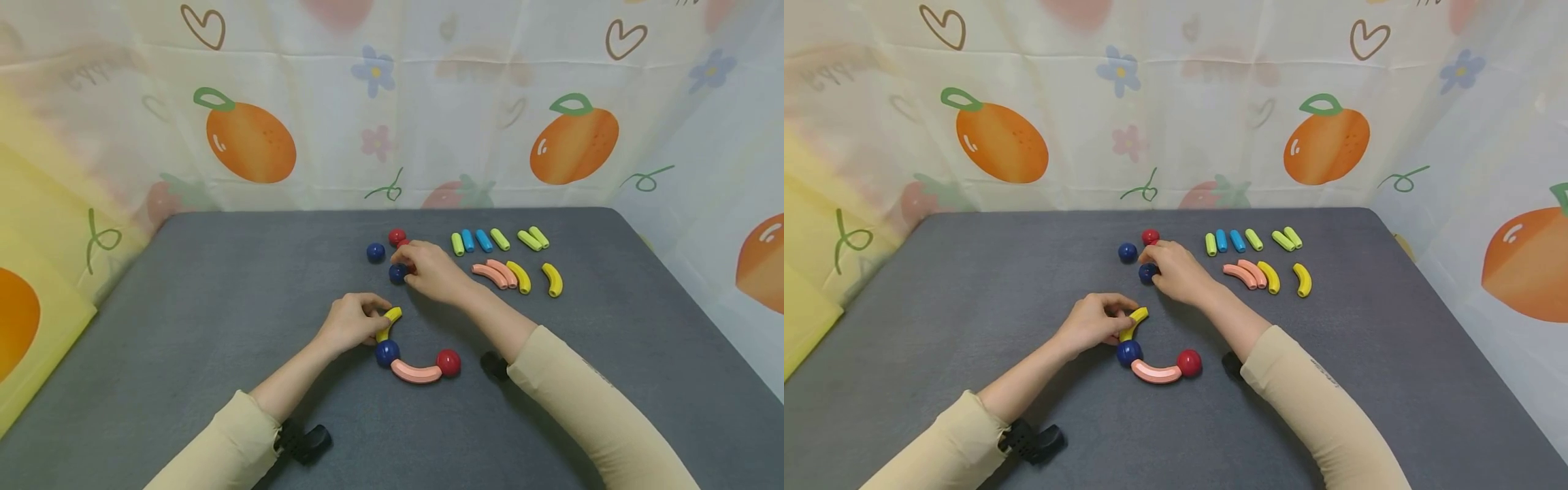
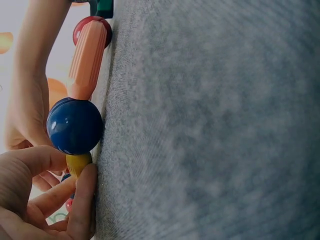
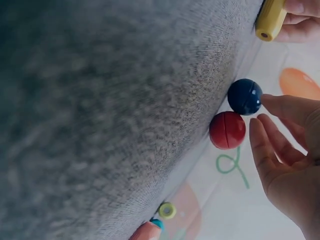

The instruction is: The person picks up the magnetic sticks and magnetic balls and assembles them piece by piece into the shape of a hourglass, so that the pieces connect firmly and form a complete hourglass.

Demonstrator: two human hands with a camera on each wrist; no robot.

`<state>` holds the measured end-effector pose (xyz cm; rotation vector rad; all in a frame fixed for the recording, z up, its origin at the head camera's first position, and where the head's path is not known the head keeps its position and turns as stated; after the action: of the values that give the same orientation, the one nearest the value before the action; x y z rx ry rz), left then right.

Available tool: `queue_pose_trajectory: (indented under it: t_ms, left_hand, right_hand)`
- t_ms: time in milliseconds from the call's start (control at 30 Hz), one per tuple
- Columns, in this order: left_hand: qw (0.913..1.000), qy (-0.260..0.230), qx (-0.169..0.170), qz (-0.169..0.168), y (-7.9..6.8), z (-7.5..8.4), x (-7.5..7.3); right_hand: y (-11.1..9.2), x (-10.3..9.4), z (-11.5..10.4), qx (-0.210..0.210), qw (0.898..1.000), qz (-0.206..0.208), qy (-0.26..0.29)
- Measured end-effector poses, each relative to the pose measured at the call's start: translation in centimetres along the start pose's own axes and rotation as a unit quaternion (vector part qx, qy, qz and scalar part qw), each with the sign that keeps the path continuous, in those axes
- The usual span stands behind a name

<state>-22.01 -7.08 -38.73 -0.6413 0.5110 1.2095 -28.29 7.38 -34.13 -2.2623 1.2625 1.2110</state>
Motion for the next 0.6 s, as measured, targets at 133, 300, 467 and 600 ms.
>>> queue_pose_trajectory:
  t_ms: [133,300,467,600]
  left_hand:
    - [0.9999,0.006,-0.009,-0.003,-0.07,-0.06,-0.01]
    - [0.9998,0.002,-0.019,-0.009,-0.13,-0.14,0.02]
    - [0.9998,0.002,-0.018,-0.011,-0.16,-0.15,0.03]
    - [0.9998,0.004,-0.016,-0.010,-0.13,-0.18,0.03]
  right_hand:
    - [0.30,0.07,0.12,-0.001,1.000,-0.002,-0.003]
    - [0.43,0.08,0.33,0.007,1.000,-0.005,-0.006]
    - [0.70,0.17,0.29,-0.008,1.000,-0.008,-0.020]
    - [0.94,0.52,0.12,-0.024,0.999,-0.024,-0.042]
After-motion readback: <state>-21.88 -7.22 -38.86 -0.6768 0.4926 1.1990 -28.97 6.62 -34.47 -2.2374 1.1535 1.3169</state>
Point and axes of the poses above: each hand's wrist, its own y-axis towards the middle knuckle, its own x-axis out of the palm, z = x × y, the point moved 5 cm from there along y, towards the middle knuckle, and after that the axes turned 12 degrees about y, right-handed, at the moved point
